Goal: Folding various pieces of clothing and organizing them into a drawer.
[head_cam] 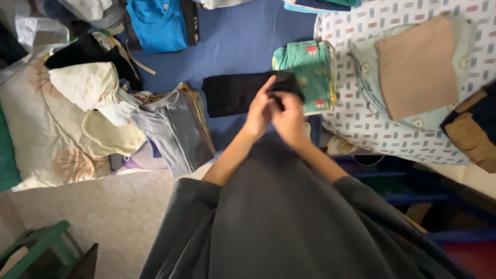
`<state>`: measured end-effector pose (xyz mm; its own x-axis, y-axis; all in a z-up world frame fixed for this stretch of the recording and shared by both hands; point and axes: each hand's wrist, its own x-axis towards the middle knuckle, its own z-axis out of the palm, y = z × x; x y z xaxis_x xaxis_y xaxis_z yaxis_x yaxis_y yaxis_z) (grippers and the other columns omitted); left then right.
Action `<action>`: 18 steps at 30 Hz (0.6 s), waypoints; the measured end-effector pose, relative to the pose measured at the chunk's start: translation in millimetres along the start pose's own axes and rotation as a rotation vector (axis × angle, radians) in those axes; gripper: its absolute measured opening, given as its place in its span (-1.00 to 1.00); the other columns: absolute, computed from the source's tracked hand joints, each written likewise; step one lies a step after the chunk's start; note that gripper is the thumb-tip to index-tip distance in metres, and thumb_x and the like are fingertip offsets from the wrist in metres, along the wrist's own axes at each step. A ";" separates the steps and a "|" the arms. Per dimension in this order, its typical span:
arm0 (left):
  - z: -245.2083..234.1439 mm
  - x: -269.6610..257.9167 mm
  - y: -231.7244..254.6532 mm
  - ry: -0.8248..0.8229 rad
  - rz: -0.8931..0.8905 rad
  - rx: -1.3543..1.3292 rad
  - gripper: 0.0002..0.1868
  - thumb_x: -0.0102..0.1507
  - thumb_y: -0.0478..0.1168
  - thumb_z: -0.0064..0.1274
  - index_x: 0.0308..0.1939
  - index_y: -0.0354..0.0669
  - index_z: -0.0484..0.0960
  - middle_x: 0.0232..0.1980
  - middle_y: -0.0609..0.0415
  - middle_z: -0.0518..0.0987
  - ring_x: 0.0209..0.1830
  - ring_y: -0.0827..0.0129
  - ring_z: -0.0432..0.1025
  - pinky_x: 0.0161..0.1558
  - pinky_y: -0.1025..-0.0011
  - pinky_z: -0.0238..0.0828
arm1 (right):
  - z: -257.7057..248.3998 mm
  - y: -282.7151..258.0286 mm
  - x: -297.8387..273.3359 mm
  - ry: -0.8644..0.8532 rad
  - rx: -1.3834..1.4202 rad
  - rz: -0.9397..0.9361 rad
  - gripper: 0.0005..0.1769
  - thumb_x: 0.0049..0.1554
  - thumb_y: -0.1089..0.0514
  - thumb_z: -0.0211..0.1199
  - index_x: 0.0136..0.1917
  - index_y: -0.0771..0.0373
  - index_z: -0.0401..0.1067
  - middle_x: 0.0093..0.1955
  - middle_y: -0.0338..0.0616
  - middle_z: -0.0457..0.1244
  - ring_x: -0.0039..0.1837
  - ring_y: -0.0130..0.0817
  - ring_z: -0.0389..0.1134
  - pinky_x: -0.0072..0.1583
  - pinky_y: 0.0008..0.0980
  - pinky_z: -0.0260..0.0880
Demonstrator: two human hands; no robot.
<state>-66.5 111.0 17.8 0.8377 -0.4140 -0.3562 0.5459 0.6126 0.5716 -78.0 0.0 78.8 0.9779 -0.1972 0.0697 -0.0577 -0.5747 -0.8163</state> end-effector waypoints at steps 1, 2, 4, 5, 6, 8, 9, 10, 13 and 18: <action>-16.2 -6.8 7.2 0.006 0.006 -0.001 -0.04 0.29 0.25 0.02 0.61 -0.15 0.04 0.55 -0.16 0.19 0.51 0.14 0.15 0.43 0.12 0.11 | 16.4 -6.7 -6.9 -0.007 0.003 -0.004 -0.74 0.16 0.16 0.40 0.10 0.27 0.51 -0.01 0.01 0.39 0.03 -0.09 0.44 0.09 -0.21 0.44; -32.5 -13.4 14.3 0.054 0.085 -0.015 -0.17 0.33 0.16 0.06 0.55 -0.19 0.21 0.43 -0.13 0.36 0.39 0.17 0.28 0.41 0.19 0.22 | 32.8 -13.2 -13.8 -0.143 -0.060 -0.086 -0.66 0.13 0.18 0.38 0.17 0.27 0.48 0.01 0.05 0.36 0.05 0.02 0.41 0.09 -0.12 0.41; -64.3 -27.6 30.0 0.112 0.169 -0.026 -0.30 0.36 0.07 0.10 0.48 -0.23 0.38 0.31 -0.10 0.52 0.28 0.21 0.42 0.39 0.26 0.32 | 52.2 -31.3 -20.4 -0.285 -0.117 -0.171 -0.58 0.10 0.20 0.37 0.23 0.27 0.46 0.02 0.09 0.33 0.08 0.12 0.38 0.08 -0.04 0.38; -79.3 -33.5 38.5 0.192 0.087 -0.055 -0.33 0.32 -0.04 0.13 0.46 -0.19 0.39 0.23 -0.06 0.54 0.20 0.22 0.44 0.30 0.25 0.36 | 54.9 -42.4 -19.0 -0.421 -0.042 -0.280 -0.54 0.07 0.22 0.33 0.25 0.30 0.40 0.08 0.12 0.31 0.13 0.13 0.36 0.14 -0.05 0.38; -94.3 -39.0 47.0 0.272 0.006 -0.084 -0.35 0.27 -0.14 0.15 0.45 -0.15 0.41 0.15 -0.03 0.56 0.12 0.22 0.46 0.22 0.25 0.41 | 57.5 -53.3 -17.2 -0.556 0.035 -0.388 -0.50 0.05 0.25 0.30 0.26 0.34 0.33 0.15 0.15 0.28 0.18 0.13 0.33 0.19 -0.07 0.38; -143.1 -32.7 29.7 0.343 0.029 -0.029 -0.39 0.22 -0.30 0.16 0.38 -0.18 0.45 0.10 0.00 0.58 0.08 0.23 0.47 0.18 0.25 0.42 | 56.4 -58.9 -20.8 -0.576 0.055 -0.413 -0.52 0.08 0.26 0.29 0.27 0.30 0.36 0.15 0.11 0.30 0.17 0.09 0.35 0.19 -0.08 0.37; -166.8 -27.3 21.2 0.407 0.053 0.026 -0.40 0.16 -0.45 0.17 0.31 -0.22 0.49 0.06 0.03 0.60 0.05 0.23 0.48 0.14 0.26 0.44 | 55.3 -61.3 -21.0 -0.591 0.070 -0.441 -0.55 0.10 0.26 0.27 0.28 0.26 0.40 0.15 0.07 0.33 0.16 0.05 0.36 0.18 -0.10 0.36; -182.5 -23.1 17.5 0.407 0.051 0.026 -0.40 0.16 -0.45 0.17 0.31 -0.22 0.49 0.06 0.03 0.60 0.05 0.23 0.48 0.14 0.26 0.44 | 55.3 -53.6 -21.4 -0.590 0.069 -0.440 -0.55 0.10 0.26 0.27 0.28 0.26 0.40 0.15 0.07 0.33 0.16 0.05 0.36 0.18 -0.10 0.36; -220.5 -6.4 2.8 0.534 0.161 0.344 -0.40 0.09 -0.57 -0.03 0.23 -0.25 0.60 0.07 0.07 0.65 0.10 0.31 0.51 0.19 0.41 0.40 | 59.1 -6.4 -20.3 -0.338 0.047 -0.343 -0.69 0.18 0.29 0.24 0.21 0.18 0.42 0.10 -0.01 0.33 0.16 0.01 0.36 0.22 -0.14 0.37; -252.4 14.3 -21.9 0.851 0.362 0.651 -0.43 0.16 -0.56 -0.16 0.26 -0.30 0.55 0.12 -0.08 0.63 0.11 0.28 0.51 0.18 0.38 0.41 | 106.4 208.6 -30.7 0.026 -0.328 0.052 -0.52 0.18 0.18 0.32 0.29 0.46 0.33 0.17 0.29 0.28 0.22 0.23 0.29 0.28 0.01 0.29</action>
<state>-61.9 261.6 -186.3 0.8207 0.4614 -0.3368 0.3636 0.0330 0.9310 -98.8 -29.3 -154.7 0.9667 -0.2507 0.0506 -0.1734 -0.7878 -0.5911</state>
